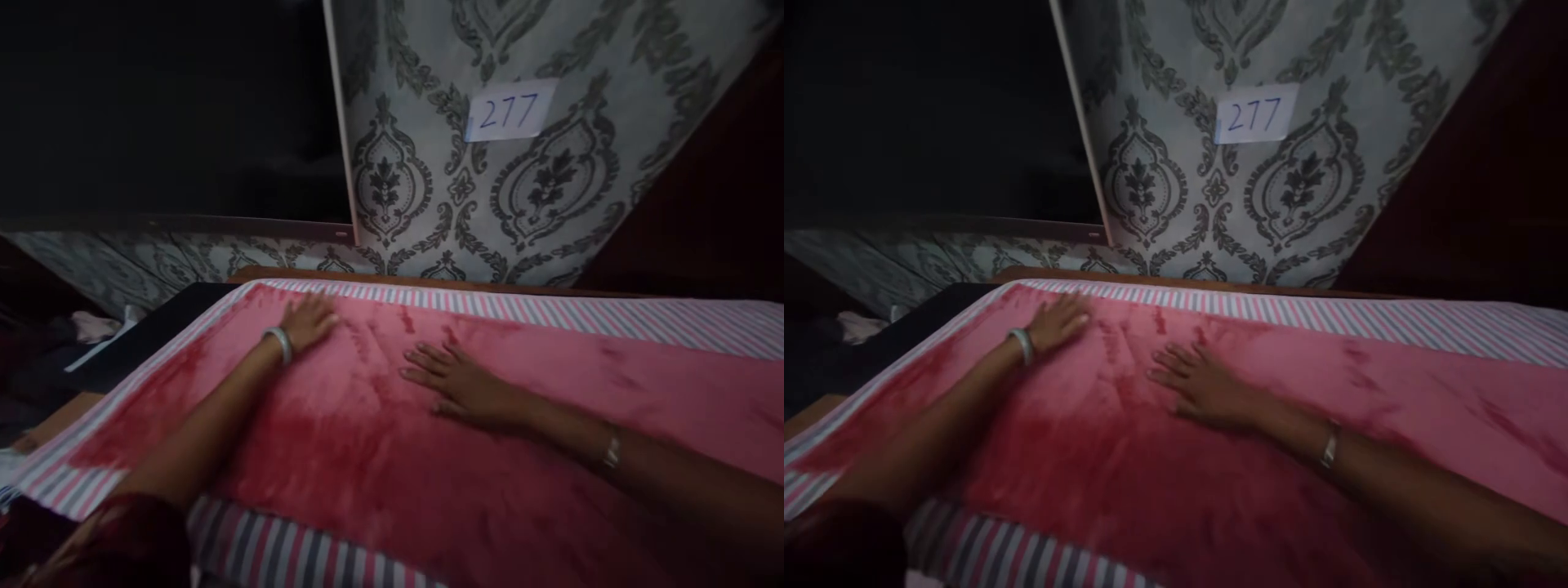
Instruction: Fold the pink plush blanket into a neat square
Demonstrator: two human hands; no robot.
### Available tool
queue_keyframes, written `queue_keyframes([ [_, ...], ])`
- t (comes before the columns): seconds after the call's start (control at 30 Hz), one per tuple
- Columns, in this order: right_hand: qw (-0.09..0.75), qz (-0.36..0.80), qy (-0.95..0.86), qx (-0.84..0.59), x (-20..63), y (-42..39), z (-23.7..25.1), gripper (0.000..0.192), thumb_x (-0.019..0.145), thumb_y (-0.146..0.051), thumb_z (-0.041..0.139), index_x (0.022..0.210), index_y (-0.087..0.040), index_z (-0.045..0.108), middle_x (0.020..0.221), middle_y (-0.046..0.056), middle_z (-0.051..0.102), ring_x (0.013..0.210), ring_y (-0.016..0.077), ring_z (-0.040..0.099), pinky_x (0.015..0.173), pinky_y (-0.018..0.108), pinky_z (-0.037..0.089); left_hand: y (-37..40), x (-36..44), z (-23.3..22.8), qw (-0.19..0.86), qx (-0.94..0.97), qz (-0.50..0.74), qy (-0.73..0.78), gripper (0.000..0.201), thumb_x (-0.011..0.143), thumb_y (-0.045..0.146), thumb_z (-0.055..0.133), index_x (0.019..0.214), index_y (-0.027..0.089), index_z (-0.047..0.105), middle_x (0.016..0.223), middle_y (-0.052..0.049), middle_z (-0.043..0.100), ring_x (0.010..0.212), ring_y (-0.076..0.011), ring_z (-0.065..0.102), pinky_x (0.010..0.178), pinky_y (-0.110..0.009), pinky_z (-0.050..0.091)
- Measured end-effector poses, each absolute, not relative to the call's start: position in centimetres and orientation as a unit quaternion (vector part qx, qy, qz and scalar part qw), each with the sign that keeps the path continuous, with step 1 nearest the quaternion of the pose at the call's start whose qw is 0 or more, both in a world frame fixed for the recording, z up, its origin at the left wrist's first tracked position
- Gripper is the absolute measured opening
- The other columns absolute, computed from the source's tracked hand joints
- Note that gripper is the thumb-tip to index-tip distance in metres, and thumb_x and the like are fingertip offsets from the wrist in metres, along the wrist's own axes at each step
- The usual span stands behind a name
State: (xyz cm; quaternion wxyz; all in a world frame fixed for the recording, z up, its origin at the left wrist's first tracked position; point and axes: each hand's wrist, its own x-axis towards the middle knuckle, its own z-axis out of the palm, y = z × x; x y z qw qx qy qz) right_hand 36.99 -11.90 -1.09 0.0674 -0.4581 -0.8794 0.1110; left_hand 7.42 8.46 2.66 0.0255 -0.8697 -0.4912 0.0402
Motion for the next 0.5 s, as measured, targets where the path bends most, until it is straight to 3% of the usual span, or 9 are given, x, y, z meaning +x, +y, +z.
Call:
queue_keyframes([
  [0.17,0.055,0.039,-0.811,-0.582,44.6,-7.1,-2.5,0.057,0.105,-0.054,0.029,0.157,-0.032,0.027,0.163,0.000,0.015,0.151,0.0273,0.010,0.121,0.055,0.012,3.4,12.7,-0.3,-0.002,-0.931,0.044,-0.362,0.067,0.096,0.057,0.036,0.158,0.035,0.023,0.166,-0.002,0.020,0.153,-0.0351,0.008,0.119,-0.064,0.006],
  [0.37,0.022,0.045,-0.678,-0.733,49.5,-6.1,-0.9,0.052,0.105,-0.042,0.028,0.156,-0.029,0.032,0.163,0.004,0.016,0.151,0.0281,0.011,0.119,0.060,0.015,3.3,12.7,-0.4,0.016,-0.924,0.053,-0.378,0.065,0.097,0.052,0.033,0.159,0.032,0.022,0.166,-0.003,0.018,0.154,-0.0332,0.008,0.119,-0.062,0.011],
  [0.5,0.060,-0.003,-0.667,-0.743,49.3,-10.6,0.7,0.055,0.105,-0.042,0.032,0.157,-0.023,0.031,0.163,0.010,0.014,0.150,0.0299,0.012,0.118,0.060,0.016,2.9,12.8,0.6,0.021,-0.919,0.053,-0.390,0.063,0.098,0.049,0.032,0.158,0.032,0.023,0.166,-0.003,0.019,0.154,-0.0311,0.010,0.119,-0.059,0.015],
])
